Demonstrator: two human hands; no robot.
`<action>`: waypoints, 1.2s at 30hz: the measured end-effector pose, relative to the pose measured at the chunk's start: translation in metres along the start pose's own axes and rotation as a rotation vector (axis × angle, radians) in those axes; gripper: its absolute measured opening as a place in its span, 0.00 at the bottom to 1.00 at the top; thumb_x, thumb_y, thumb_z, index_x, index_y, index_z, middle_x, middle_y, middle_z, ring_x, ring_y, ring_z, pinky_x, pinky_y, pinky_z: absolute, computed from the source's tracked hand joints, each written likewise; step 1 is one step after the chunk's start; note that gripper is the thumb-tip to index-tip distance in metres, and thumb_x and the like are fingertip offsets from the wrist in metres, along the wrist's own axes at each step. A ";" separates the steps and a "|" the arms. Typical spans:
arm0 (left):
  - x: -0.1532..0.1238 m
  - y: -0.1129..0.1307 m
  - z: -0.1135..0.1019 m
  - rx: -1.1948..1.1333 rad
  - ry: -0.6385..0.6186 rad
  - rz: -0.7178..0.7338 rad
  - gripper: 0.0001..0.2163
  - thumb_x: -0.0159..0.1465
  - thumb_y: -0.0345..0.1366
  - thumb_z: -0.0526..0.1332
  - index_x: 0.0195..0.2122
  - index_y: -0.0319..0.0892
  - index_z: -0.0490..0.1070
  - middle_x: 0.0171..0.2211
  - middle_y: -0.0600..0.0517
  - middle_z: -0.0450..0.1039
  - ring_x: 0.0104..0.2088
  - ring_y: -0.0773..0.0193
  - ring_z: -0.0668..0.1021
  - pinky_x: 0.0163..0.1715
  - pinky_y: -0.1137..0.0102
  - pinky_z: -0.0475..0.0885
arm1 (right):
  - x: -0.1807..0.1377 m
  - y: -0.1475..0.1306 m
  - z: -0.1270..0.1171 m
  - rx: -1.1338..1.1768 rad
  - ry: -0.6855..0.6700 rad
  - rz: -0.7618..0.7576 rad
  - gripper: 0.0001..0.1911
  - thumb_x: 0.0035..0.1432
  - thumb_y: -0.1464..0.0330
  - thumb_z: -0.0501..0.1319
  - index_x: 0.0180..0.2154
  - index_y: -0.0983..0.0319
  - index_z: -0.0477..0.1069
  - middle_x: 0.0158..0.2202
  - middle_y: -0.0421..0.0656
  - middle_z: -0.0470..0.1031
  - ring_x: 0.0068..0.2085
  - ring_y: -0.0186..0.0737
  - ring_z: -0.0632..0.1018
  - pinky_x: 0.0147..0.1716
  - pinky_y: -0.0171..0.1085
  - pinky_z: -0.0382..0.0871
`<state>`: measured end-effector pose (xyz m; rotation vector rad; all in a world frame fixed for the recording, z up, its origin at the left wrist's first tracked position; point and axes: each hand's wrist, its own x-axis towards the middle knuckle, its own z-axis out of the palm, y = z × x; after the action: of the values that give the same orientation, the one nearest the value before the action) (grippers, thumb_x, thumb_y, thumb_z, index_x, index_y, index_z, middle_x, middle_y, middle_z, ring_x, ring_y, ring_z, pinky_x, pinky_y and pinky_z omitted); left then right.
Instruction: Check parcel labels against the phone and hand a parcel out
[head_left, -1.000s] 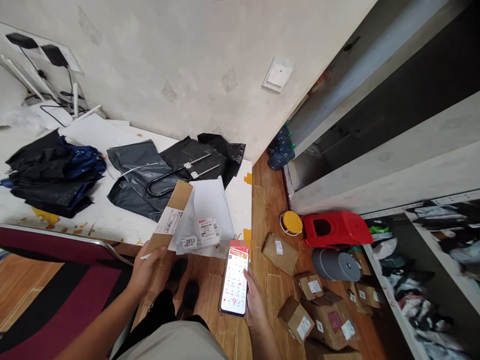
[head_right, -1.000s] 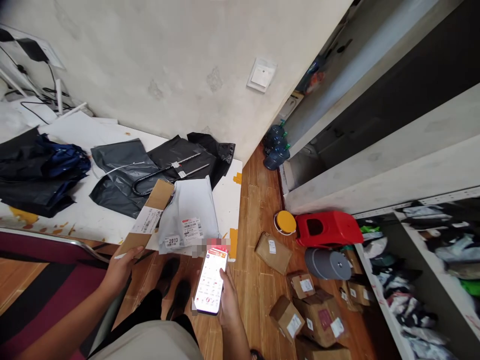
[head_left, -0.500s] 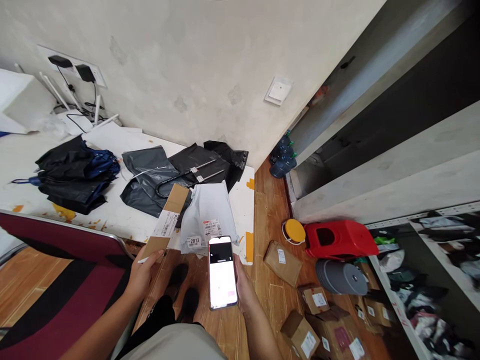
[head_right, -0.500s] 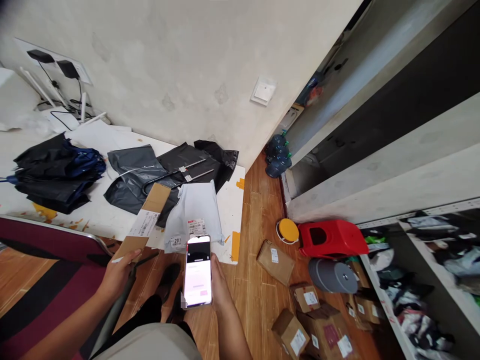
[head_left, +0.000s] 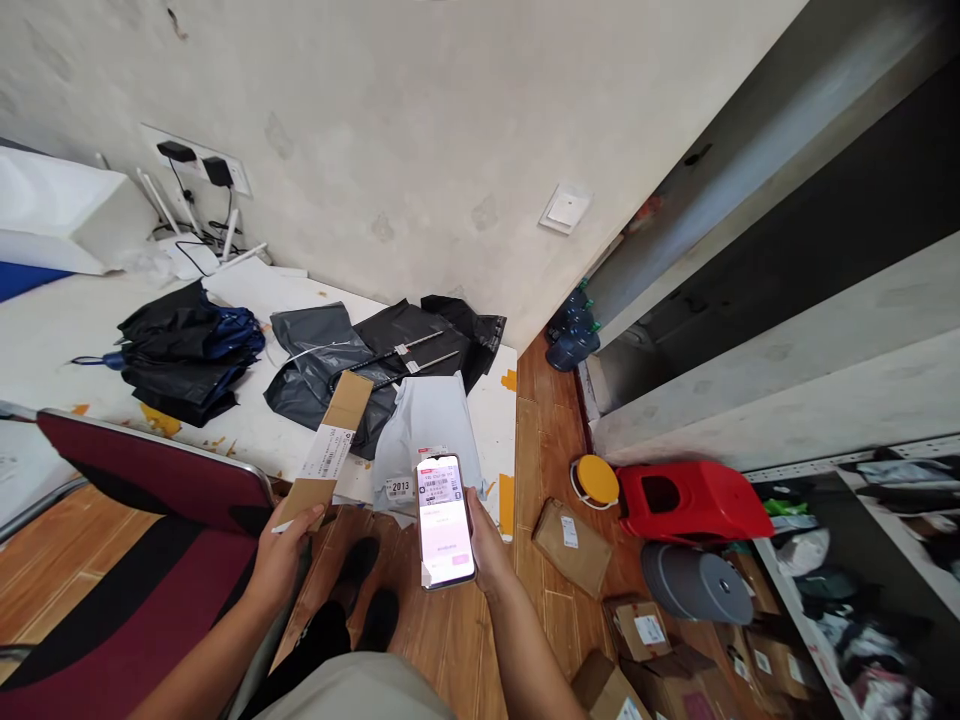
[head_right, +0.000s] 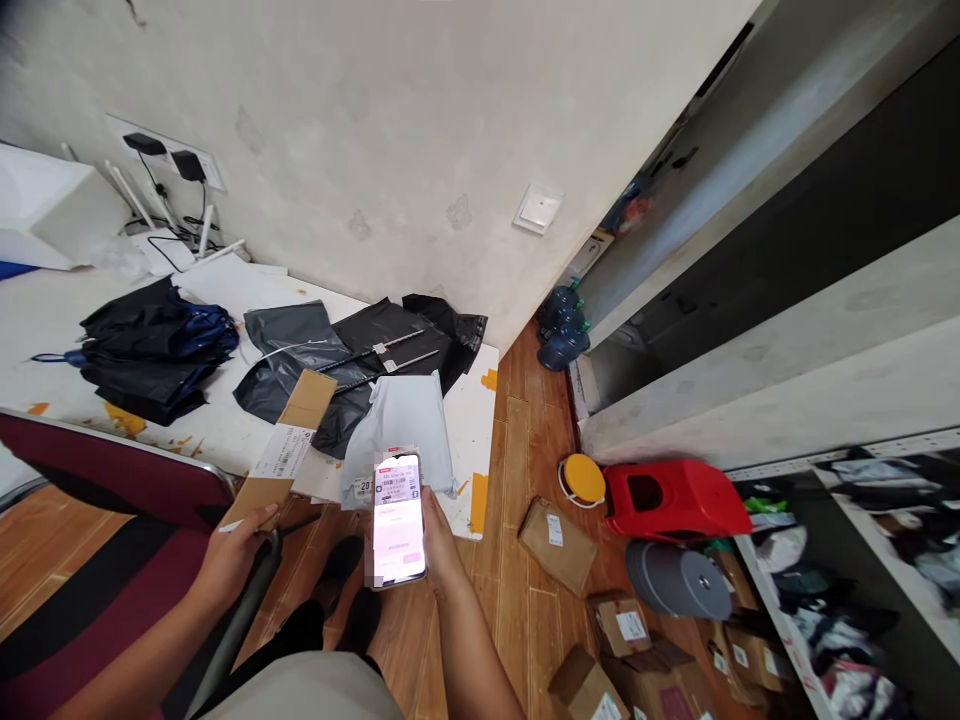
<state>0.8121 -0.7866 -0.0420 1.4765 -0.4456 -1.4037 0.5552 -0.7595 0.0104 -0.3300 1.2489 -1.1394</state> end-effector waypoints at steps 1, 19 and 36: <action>0.000 0.000 -0.002 0.004 -0.004 0.003 0.24 0.41 0.41 0.74 0.40 0.41 0.73 0.36 0.53 0.77 0.40 0.61 0.74 0.40 0.71 0.68 | 0.000 0.000 0.001 -0.003 0.001 -0.001 0.41 0.42 0.39 0.66 0.46 0.64 0.74 0.41 0.49 0.79 0.47 0.51 0.78 0.52 0.46 0.69; -0.006 0.016 0.006 -0.021 -0.071 -0.045 0.28 0.38 0.38 0.74 0.42 0.42 0.69 0.33 0.54 0.75 0.33 0.63 0.77 0.31 0.73 0.72 | 0.000 0.002 0.002 0.045 -0.023 0.018 0.41 0.43 0.40 0.67 0.46 0.66 0.74 0.41 0.51 0.79 0.49 0.53 0.76 0.52 0.46 0.68; -0.002 0.059 0.053 -0.449 -0.213 -0.289 0.19 0.51 0.43 0.67 0.41 0.40 0.70 0.31 0.51 0.75 0.28 0.66 0.76 0.24 0.73 0.71 | -0.046 0.005 -0.013 0.345 0.073 0.074 0.29 0.31 0.42 0.73 0.32 0.53 0.80 0.39 0.44 0.81 0.48 0.57 0.77 0.53 0.53 0.70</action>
<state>0.7853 -0.8309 0.0178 1.0565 -0.0336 -1.7635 0.5516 -0.7152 0.0283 0.0172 1.0935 -1.2862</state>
